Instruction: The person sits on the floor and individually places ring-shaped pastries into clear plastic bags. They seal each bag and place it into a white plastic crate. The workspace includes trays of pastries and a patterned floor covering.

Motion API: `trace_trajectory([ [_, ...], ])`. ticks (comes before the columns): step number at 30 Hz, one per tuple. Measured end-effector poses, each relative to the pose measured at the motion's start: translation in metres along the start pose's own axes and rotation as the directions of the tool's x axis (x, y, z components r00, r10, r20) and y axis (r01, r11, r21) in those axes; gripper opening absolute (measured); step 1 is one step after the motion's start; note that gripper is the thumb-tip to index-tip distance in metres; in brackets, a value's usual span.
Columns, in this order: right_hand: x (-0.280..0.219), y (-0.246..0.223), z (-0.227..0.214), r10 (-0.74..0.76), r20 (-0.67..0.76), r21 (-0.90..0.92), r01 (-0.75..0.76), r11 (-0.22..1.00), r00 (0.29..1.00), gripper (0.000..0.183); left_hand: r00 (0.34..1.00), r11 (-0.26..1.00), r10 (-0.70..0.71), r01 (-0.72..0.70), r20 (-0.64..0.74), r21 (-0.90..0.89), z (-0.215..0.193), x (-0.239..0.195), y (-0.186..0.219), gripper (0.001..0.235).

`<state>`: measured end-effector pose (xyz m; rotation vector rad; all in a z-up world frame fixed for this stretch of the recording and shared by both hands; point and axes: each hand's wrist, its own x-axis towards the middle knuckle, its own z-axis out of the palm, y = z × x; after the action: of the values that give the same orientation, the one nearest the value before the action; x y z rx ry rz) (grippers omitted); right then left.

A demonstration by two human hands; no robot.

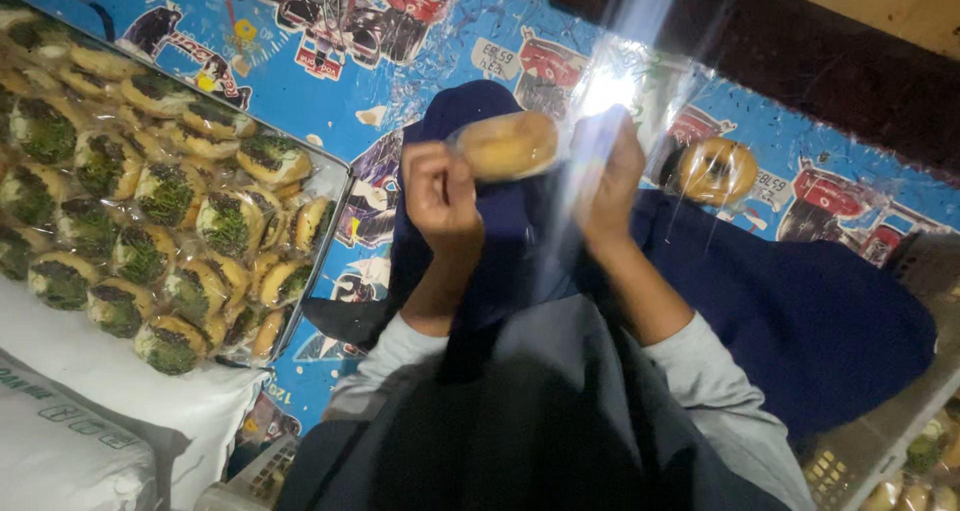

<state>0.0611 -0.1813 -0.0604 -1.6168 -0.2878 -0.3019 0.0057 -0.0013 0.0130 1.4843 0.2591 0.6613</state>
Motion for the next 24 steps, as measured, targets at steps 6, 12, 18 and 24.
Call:
trace_trajectory([
  [6,-0.046,0.029,-0.001,0.489,0.190,-0.267,-0.434,0.860,0.852,0.026,0.989,0.798,-0.119,0.041,0.091,0.601,-0.029,-0.023,-0.007,0.023],
  [12,-0.044,0.051,-0.020,0.334,0.071,-0.492,-0.259,0.831,0.940,0.035,0.975,0.842,-0.077,-0.048,0.207,0.538,-0.004,-0.029,-0.014,0.016],
  [18,-0.024,0.055,-0.112,0.444,-0.129,-0.326,-0.461,0.826,0.887,0.048,0.857,0.946,-0.140,-0.031,0.496,0.321,0.092,-0.055,-0.069,0.007],
  [24,-0.011,0.063,-0.198,0.393,-0.377,-0.551,-0.544,0.633,0.839,0.050,0.814,0.892,-0.384,0.205,0.436,0.402,0.216,-0.085,-0.188,0.062],
])
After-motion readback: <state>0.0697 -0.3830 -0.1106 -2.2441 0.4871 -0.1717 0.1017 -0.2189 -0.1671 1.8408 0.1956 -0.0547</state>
